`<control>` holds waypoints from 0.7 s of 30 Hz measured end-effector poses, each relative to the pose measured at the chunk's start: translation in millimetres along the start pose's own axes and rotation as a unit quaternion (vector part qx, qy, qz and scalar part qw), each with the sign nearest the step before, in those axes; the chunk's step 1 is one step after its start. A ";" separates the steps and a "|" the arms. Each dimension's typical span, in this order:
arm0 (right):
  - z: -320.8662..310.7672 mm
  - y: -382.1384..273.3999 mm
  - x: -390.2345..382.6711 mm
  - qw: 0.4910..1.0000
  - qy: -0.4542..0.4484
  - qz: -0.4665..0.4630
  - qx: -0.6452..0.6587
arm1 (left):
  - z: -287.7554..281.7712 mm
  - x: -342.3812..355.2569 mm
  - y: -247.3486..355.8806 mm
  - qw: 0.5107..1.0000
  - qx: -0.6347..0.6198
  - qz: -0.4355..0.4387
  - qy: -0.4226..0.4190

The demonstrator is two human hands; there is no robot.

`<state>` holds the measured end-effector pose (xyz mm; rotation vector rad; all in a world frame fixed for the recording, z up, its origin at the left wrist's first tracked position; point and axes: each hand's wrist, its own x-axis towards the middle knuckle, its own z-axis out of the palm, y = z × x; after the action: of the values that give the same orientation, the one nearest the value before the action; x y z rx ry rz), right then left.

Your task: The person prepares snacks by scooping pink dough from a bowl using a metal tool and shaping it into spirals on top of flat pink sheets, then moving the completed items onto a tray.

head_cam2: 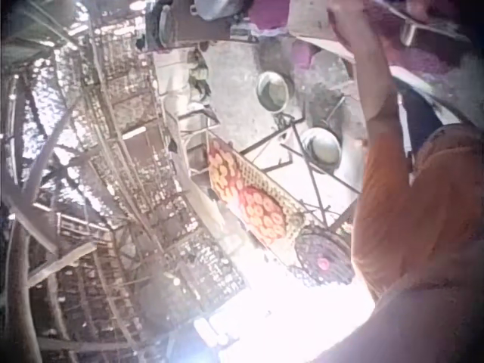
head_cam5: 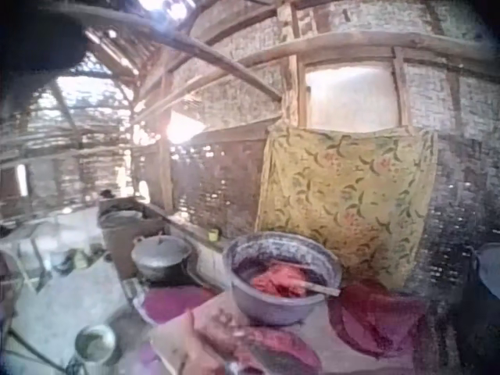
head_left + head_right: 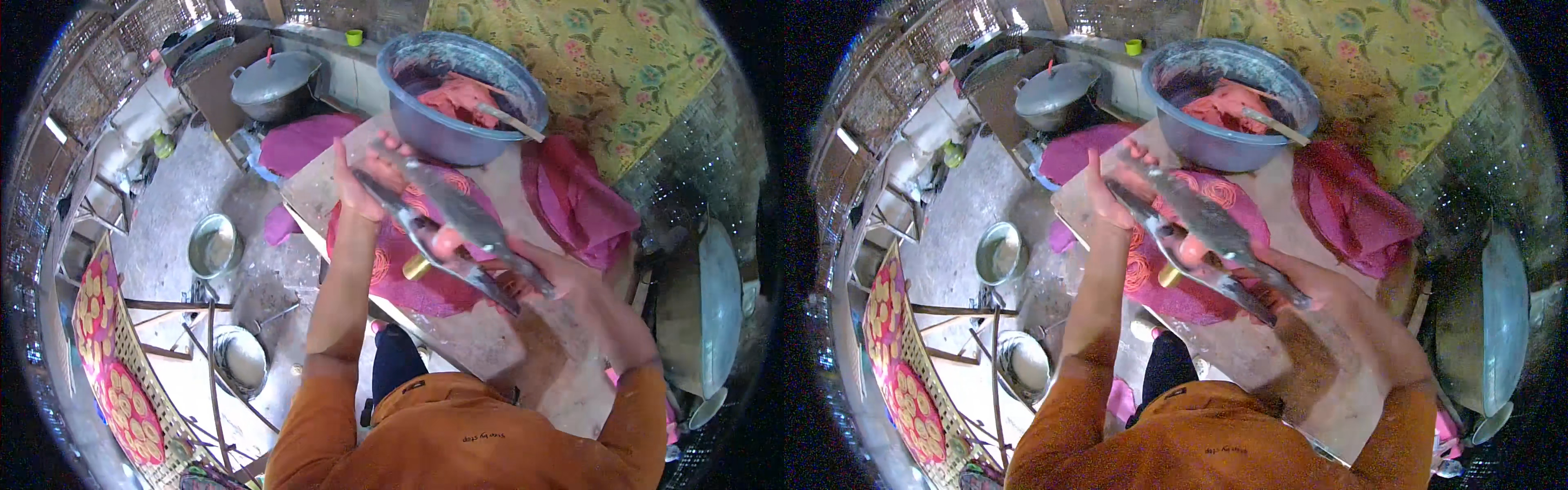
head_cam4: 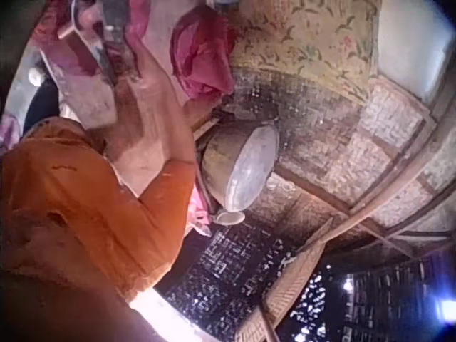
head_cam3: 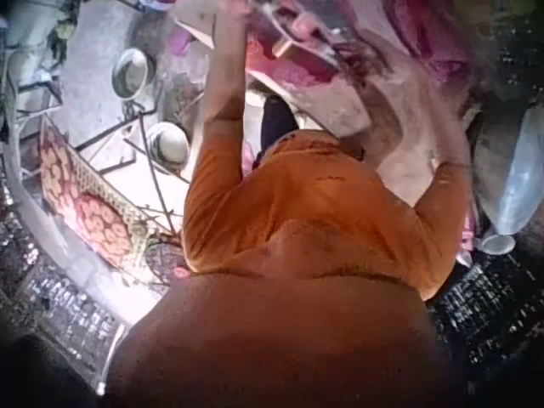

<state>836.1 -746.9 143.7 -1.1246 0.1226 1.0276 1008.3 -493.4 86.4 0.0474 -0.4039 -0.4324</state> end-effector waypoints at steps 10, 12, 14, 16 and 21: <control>9.9 -29.1 36.9 0.943 0.127 0.101 -0.291 | -54.0 -29.6 16.9 0.990 -0.036 0.129 0.048; 24.6 -35.0 39.0 0.936 0.125 0.064 -0.324 | -34.4 -29.9 27.1 0.989 -0.029 0.128 0.065; 26.5 -29.6 38.2 0.939 0.123 0.057 -0.317 | -26.7 -36.5 33.5 0.991 -0.004 0.128 0.051; 37.4 -28.4 32.2 0.945 0.121 0.041 -0.300 | -19.8 -46.6 29.3 0.990 0.028 0.126 0.051; 31.5 -38.2 16.4 0.925 0.127 0.067 -0.352 | -26.9 -51.0 13.2 0.987 0.015 0.151 0.054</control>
<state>860.7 -713.9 175.6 -1.9285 0.0331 1.0728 981.8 -461.2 44.5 0.0371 -0.3038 -0.1232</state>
